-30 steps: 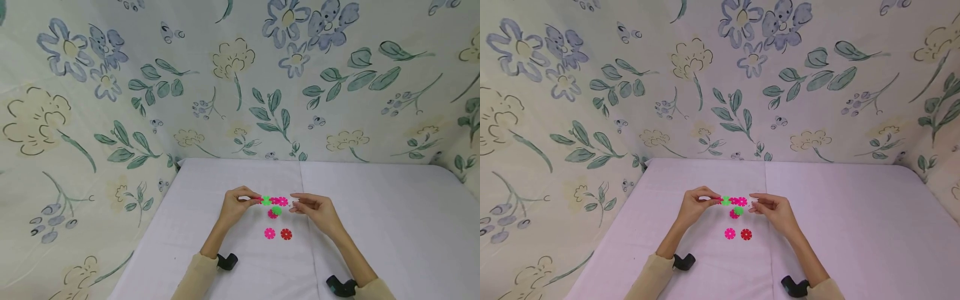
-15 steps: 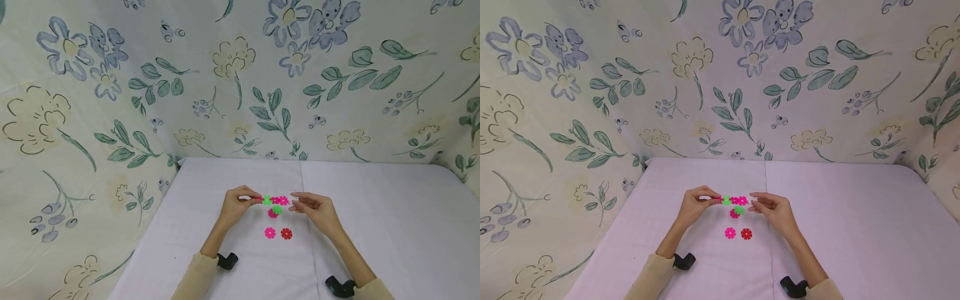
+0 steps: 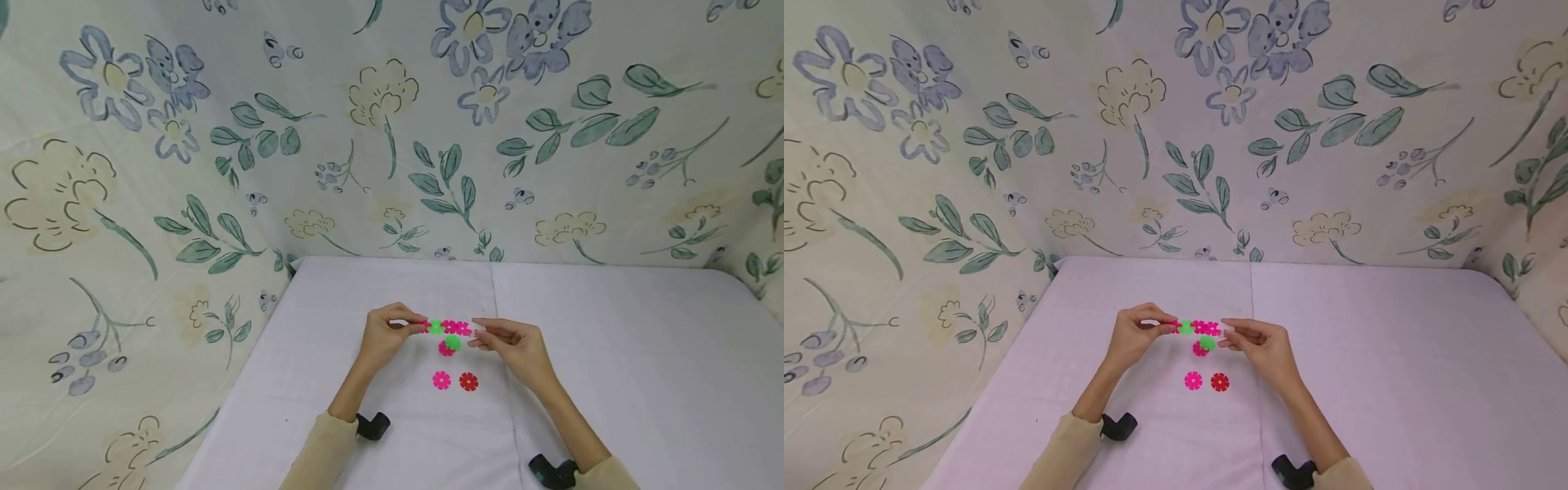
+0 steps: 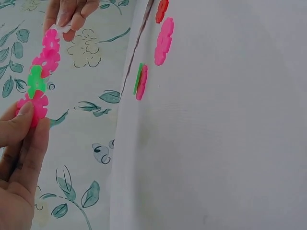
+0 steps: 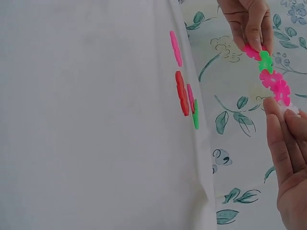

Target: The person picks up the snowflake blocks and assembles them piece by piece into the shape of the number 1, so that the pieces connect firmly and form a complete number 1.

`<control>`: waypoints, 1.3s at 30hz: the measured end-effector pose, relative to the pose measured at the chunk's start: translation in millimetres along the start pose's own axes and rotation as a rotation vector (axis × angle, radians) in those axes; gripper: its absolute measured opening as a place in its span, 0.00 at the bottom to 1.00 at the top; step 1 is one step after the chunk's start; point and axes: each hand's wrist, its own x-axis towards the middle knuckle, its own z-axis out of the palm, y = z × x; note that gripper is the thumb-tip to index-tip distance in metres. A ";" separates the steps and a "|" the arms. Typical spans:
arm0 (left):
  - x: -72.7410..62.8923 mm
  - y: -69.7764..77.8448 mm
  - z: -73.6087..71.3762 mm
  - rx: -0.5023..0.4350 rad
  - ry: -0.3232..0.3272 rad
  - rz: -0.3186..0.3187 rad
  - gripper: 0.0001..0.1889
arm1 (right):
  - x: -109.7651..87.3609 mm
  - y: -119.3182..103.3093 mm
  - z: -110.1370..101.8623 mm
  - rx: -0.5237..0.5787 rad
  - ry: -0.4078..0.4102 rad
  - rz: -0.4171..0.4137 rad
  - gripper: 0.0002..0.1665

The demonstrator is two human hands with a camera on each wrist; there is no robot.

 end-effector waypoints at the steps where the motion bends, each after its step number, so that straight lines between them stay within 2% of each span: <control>1: 0.1 0.6 0.2 0.003 0.000 0.003 0.04 | -0.3 0.0 0.2 0.006 0.002 -0.005 0.17; 9: 0.2 3.0 2.7 0.015 -0.027 -0.003 0.05 | -1.7 -1.1 -0.9 0.016 0.020 -0.036 0.17; 20: 1.0 4.7 4.0 0.029 -0.028 0.010 0.06 | -1.4 -2.0 -1.3 0.036 0.022 -0.046 0.16; 26: 5.2 11.6 -0.8 0.013 -0.031 -0.001 0.04 | -0.7 -4.4 -0.6 -0.001 0.010 -0.068 0.17; 30: 5.9 10.3 -4.0 0.000 -0.036 -0.010 0.04 | 1.0 -6.6 -3.8 -0.031 -0.022 -0.076 0.19; 39: 4.3 2.9 -11.5 -0.001 0.013 -0.026 0.05 | 4.9 -2.4 -20.8 -0.008 -0.052 -0.029 0.21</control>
